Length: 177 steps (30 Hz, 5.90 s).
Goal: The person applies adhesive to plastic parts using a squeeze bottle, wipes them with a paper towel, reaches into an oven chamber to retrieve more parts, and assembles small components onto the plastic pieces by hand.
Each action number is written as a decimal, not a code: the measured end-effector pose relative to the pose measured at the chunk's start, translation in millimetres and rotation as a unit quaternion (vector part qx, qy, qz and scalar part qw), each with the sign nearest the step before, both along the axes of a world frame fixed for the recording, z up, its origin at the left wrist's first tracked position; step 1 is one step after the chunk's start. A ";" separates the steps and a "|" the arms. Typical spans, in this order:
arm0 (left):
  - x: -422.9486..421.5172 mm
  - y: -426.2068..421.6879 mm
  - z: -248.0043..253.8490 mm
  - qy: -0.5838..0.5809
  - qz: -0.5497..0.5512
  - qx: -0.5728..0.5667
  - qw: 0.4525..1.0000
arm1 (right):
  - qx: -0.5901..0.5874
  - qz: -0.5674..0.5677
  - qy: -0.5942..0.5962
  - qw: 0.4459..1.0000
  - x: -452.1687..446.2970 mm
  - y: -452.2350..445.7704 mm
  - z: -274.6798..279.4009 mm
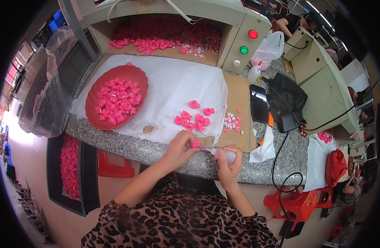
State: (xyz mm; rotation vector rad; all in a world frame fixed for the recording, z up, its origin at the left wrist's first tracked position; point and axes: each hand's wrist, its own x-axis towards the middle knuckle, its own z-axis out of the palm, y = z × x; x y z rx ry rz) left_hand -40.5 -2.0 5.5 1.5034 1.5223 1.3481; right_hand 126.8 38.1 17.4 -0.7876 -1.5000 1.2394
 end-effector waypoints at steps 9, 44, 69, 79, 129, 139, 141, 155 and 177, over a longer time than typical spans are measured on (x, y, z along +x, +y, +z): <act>1.8 0.4 0.9 0.026 0.015 0.025 0.999 | 0.122 -0.009 -0.072 0.990 5.6 3.6 -11.4; 14.5 2.0 5.4 -0.530 -0.110 -0.134 0.830 | -0.059 -0.011 -0.213 0.975 46.4 85.7 12.8; 16.9 -1.6 -4.6 -0.534 -0.100 -0.113 0.832 | -0.410 0.100 0.080 0.903 1.4 20.8 22.3; 21.4 -3.5 -6.7 -0.456 -0.076 -0.105 0.880 | -0.308 0.060 0.060 0.947 -6.3 4.9 11.9; 25.4 -3.6 23.1 -0.320 -0.154 -0.089 0.931 | -0.461 0.192 0.119 0.858 3.5 9.7 10.6; 22.6 -0.5 8.9 -0.377 -0.211 -0.155 0.888 | -0.443 0.152 0.123 0.875 -6.2 1.0 10.0; 22.6 -0.9 10.1 -0.361 -0.234 -0.172 0.886 | -0.420 0.139 0.120 0.889 -8.6 -4.1 8.1; 28.2 -2.4 10.8 -0.422 -0.199 -0.155 0.871 | -0.355 0.099 0.118 0.922 -17.1 -11.5 9.2; 35.4 -2.0 7.9 -0.366 -0.179 -0.135 0.903 | -0.355 0.079 0.112 0.925 -18.2 -13.4 7.3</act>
